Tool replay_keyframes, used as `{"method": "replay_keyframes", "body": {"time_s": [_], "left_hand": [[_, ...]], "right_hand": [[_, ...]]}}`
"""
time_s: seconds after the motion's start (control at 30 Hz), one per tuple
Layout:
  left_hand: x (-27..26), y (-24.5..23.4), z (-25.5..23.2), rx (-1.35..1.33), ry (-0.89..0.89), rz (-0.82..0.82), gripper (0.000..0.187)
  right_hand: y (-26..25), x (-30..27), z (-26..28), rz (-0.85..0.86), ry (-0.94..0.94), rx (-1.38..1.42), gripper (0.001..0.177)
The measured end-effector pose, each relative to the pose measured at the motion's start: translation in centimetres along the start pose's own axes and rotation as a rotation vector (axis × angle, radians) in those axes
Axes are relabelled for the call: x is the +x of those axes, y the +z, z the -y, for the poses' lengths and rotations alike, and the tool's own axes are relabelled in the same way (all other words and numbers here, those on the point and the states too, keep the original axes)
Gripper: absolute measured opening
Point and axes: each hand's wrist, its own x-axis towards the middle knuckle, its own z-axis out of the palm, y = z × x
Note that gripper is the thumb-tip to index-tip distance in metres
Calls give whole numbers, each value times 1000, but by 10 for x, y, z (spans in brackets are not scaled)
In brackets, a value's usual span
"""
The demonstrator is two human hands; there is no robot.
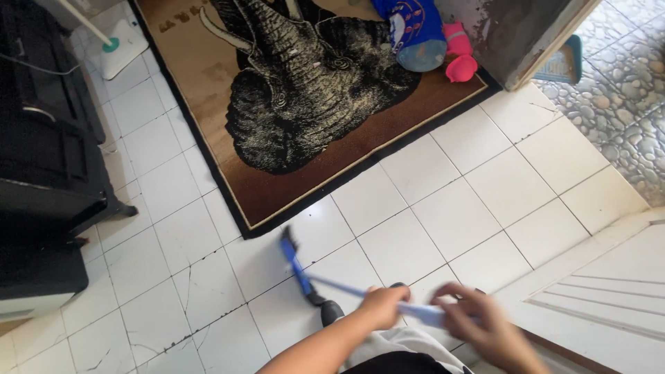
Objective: Sweeping the tiled floor and threshold of an entryway into a dustpan.
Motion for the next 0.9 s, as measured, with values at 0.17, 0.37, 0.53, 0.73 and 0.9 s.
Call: {"method": "replay_keyframes", "body": {"time_s": [0.17, 0.37, 0.53, 0.73, 0.9], "left_hand": [[-77, 31, 102, 115, -503, -28, 37], [-103, -12, 29, -93, -102, -277, 35], [-100, -36, -7, -59, 95, -326, 25], [-146, -54, -10, -72, 97, -323, 12], [-186, 0, 96, -106, -123, -293, 27]], "right_hand": [[119, 39, -14, 306, -179, -161, 17], [122, -31, 87, 63, -246, -388, 31], [122, -73, 102, -119, -88, -524, 20], [126, -85, 97, -129, -45, -367, 19], [204, -42, 54, 70, -171, -271, 21]]}}
